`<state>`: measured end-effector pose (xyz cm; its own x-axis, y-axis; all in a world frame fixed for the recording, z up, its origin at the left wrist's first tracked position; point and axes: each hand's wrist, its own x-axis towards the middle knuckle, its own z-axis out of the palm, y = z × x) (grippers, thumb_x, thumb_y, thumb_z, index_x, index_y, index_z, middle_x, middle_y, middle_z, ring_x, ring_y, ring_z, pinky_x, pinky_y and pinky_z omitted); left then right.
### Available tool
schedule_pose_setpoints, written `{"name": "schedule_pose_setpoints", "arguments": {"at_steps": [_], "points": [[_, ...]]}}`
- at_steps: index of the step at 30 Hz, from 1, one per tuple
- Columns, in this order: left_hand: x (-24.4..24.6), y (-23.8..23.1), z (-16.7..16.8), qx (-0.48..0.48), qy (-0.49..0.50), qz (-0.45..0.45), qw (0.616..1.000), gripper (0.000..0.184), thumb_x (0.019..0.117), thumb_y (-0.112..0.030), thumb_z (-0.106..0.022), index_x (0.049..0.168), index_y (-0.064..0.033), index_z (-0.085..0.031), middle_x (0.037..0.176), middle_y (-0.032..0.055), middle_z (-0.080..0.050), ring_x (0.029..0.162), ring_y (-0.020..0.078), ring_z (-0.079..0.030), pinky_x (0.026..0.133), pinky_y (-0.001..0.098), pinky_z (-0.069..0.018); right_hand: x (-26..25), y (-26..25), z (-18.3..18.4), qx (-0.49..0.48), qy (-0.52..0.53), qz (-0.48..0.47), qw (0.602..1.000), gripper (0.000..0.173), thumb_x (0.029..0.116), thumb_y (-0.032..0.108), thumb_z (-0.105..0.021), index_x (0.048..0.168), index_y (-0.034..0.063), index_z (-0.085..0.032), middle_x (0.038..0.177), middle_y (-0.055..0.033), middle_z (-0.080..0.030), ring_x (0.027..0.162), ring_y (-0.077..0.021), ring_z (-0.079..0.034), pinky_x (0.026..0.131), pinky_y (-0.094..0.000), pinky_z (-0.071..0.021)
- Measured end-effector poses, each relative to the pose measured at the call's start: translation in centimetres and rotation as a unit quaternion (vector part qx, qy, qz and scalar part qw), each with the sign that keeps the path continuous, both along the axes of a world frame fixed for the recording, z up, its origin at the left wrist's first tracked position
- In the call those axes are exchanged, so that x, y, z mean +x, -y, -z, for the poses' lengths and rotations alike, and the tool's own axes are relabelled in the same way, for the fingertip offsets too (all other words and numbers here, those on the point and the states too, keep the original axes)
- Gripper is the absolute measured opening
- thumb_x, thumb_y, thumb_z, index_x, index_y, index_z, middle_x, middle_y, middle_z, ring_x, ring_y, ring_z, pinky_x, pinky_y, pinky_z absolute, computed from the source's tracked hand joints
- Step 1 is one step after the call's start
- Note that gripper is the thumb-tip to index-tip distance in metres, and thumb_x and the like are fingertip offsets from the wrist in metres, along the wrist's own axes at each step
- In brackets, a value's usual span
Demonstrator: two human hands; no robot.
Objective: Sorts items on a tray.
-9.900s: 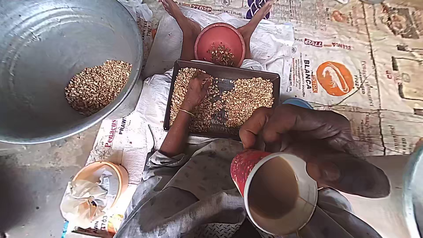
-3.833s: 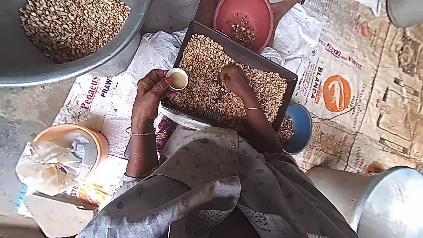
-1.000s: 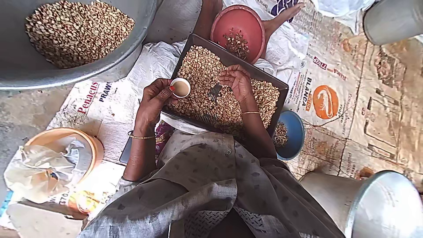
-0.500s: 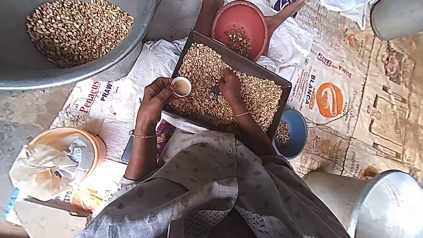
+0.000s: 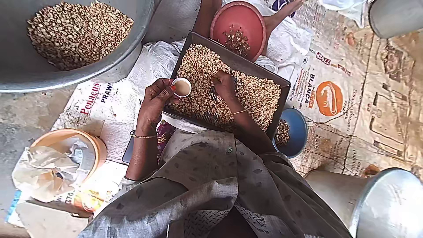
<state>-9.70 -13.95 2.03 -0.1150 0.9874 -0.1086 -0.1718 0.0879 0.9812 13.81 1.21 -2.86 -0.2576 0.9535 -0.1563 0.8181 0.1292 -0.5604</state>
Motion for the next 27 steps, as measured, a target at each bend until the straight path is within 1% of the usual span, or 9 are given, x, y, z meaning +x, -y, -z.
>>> {"name": "schedule_pose_setpoints", "arguments": {"at_steps": [4,6,7,9,11,15,21,26,27], "points": [[-0.1,0.1,0.0,-0.002,0.001,-0.001,1.000,0.017,0.1053,-0.010,-0.048,0.118,-0.0073,-0.059,0.099,-0.0044,-0.070,0.079,0.0062,-0.071,0.074,0.0250,-0.0626,1.7,-0.7,0.7,-0.034,-0.109,0.003,0.993,0.022,0.1013,0.015,-0.060,0.111,-0.0022,-0.069,0.091,-0.0139,-0.071,0.081,-0.0219,-0.066,0.080,-0.0427,-0.0532],[0.0,0.1,0.0,-0.003,0.003,0.000,1.000,0.016,0.1053,-0.010,-0.048,0.117,-0.0074,-0.059,0.099,-0.0048,-0.070,0.079,0.0056,-0.070,0.074,0.0248,-0.0624,2.1,-0.8,0.7,-0.075,-0.217,0.037,0.973,0.015,0.0989,0.010,-0.062,0.103,-0.0025,-0.069,0.078,-0.0071,-0.065,0.064,-0.0102,-0.056,0.062,-0.0281,-0.0485],[0.0,0.1,0.0,-0.001,0.005,0.001,1.000,0.016,0.1053,-0.011,-0.049,0.117,-0.0072,-0.059,0.098,-0.0049,-0.070,0.079,0.0054,-0.070,0.075,0.0249,-0.0623,2.2,-0.7,0.3,-0.100,-0.280,0.061,0.953,0.009,0.0985,0.006,-0.061,0.096,-0.0004,-0.066,0.068,-0.0010,-0.057,0.052,-0.0042,-0.047,0.048,-0.0199,-0.0404],[0.1,0.1,0.0,-0.001,0.003,0.003,1.000,0.016,0.1053,-0.011,-0.049,0.118,-0.0073,-0.059,0.099,-0.0055,-0.070,0.079,0.0048,-0.070,0.076,0.0247,-0.0621,2.6,-0.8,-0.7,-0.156,-0.376,0.092,0.909,0.012,0.0996,0.002,-0.056,0.089,0.0034,-0.062,0.060,0.0032,-0.056,0.043,-0.0005,-0.044,0.039,-0.0145,-0.0358],[0.0,0.1,-0.1,0.000,0.001,0.002,1.000,0.017,0.1052,-0.011,-0.049,0.118,-0.0070,-0.059,0.098,-0.0052,-0.070,0.079,0.0052,-0.071,0.075,0.0248,-0.0622,3.2,-1.0,-1.3,-0.170,-0.397,0.101,0.896,0.012,0.1007,0.003,-0.058,0.090,0.0043,-0.064,0.064,0.0024,-0.061,0.046,-0.0016,-0.049,0.041,-0.0151,-0.0391],[0.2,0.1,-0.2,-0.006,-0.003,0.002,1.000,0.017,0.1051,-0.011,-0.049,0.118,-0.0071,-0.059,0.098,-0.0053,-0.070,0.079,0.0051,-0.070,0.075,0.0245,-0.0621,3.3,-0.8,-1.1,-0.124,-0.305,0.069,0.942,0.009,0.1016,0.006,-0.059,0.104,0.0003,-0.065,0.074,-0.0006,-0.060,0.053,-0.0031,-0.050,0.047,-0.0167,-0.0419],[0.3,0.0,0.0,-0.005,-0.002,0.006,1.000,0.017,0.1051,-0.011,-0.049,0.118,-0.0068,-0.059,0.099,-0.0042,-0.070,0.080,0.0061,-0.071,0.076,0.0260,-0.0627,3.0,-1.0,-0.6,-0.095,-0.279,0.071,0.953,0.011,0.1028,0.007,-0.056,0.106,-0.0013,-0.063,0.074,-0.0024,-0.059,0.053,-0.0054,-0.052,0.049,-0.0197,-0.0461],[0.3,-0.1,0.2,-0.005,-0.007,0.008,1.000,0.018,0.1053,-0.011,-0.049,0.120,-0.0062,-0.059,0.100,-0.0044,-0.070,0.081,0.0061,-0.071,0.076,0.0257,-0.0628,3.6,-1.3,0.3,0.010,-0.136,-0.008,0.991,0.024,0.1025,0.015,-0.058,0.118,0.0003,-0.069,0.090,-0.0115,-0.071,0.075,-0.0161,-0.063,0.076,-0.0363,-0.0535],[0.4,-0.2,0.2,-0.005,-0.008,0.009,1.000,0.018,0.1052,-0.011,-0.049,0.119,-0.0065,-0.059,0.100,-0.0047,-0.070,0.081,0.0059,-0.071,0.076,0.0256,-0.0626,3.3,-1.1,0.3,0.019,-0.093,-0.021,0.995,0.026,0.1025,0.018,-0.059,0.120,0.0019,-0.069,0.090,-0.0122,-0.071,0.076,-0.0202,-0.064,0.077,-0.0409,-0.0536]]}}
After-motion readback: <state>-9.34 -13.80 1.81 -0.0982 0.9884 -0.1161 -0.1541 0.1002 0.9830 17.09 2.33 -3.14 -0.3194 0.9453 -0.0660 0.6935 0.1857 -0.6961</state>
